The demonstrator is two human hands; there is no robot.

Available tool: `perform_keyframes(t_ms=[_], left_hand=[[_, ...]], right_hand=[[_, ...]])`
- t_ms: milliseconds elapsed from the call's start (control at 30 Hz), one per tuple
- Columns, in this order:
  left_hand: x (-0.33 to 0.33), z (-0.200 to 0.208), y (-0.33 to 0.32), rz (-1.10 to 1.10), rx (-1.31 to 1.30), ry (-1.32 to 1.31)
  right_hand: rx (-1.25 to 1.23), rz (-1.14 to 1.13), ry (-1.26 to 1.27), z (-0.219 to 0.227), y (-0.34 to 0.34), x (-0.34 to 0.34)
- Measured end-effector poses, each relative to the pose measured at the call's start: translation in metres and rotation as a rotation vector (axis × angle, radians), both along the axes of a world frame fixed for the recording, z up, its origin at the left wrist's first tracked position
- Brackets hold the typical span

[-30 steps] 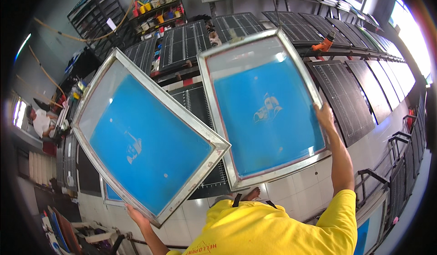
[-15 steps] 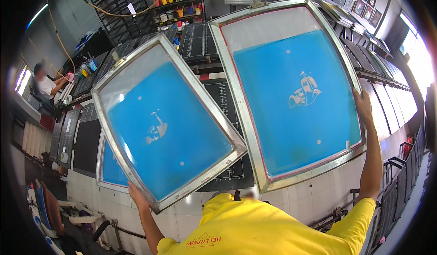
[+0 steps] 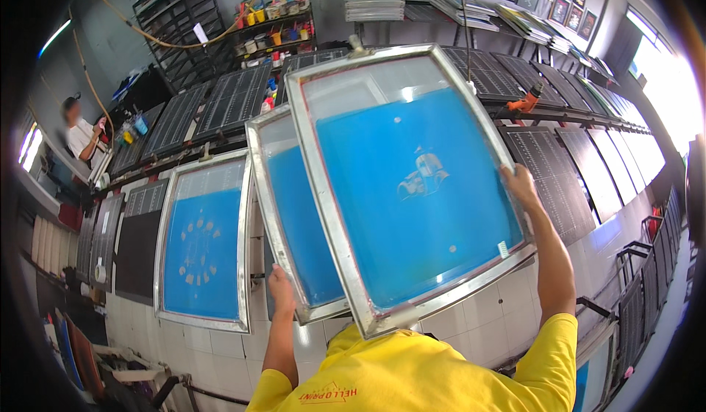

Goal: The person organizes screen-printing frames on drying racks, lays a black fabric piece on a workspace, and uses a brush to apply white ink through a screen onto the fabric.

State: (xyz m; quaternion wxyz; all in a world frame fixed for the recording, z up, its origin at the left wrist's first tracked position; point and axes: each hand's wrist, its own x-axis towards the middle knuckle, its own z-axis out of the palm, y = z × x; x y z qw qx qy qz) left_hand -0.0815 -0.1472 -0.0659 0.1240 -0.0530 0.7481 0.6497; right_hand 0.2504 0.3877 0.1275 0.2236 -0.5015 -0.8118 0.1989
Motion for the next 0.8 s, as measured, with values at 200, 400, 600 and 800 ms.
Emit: perform_keyframes(t_ms=[200,400,600,800], left_hand=[[0.015,-0.025,0.048,-0.186,0.037,-0.033],[0.027,-0.027,0.085,-0.299,0.134,-0.044],[0.044,-0.014,0.114,-0.311,0.196,-0.235],[0.050,-0.040,0.131,-0.278,0.465,-0.469]], right_hand=[[-0.019,-0.082,-0.020,-0.054,-0.028,-0.005],[-0.109,-0.181,-0.018,-0.077,-0.050,0.013],[-0.235,-0.249,-0.011,-0.079,-0.057,0.027],[-0.278,-0.280,-0.045,-0.092,-0.045,0.043]])
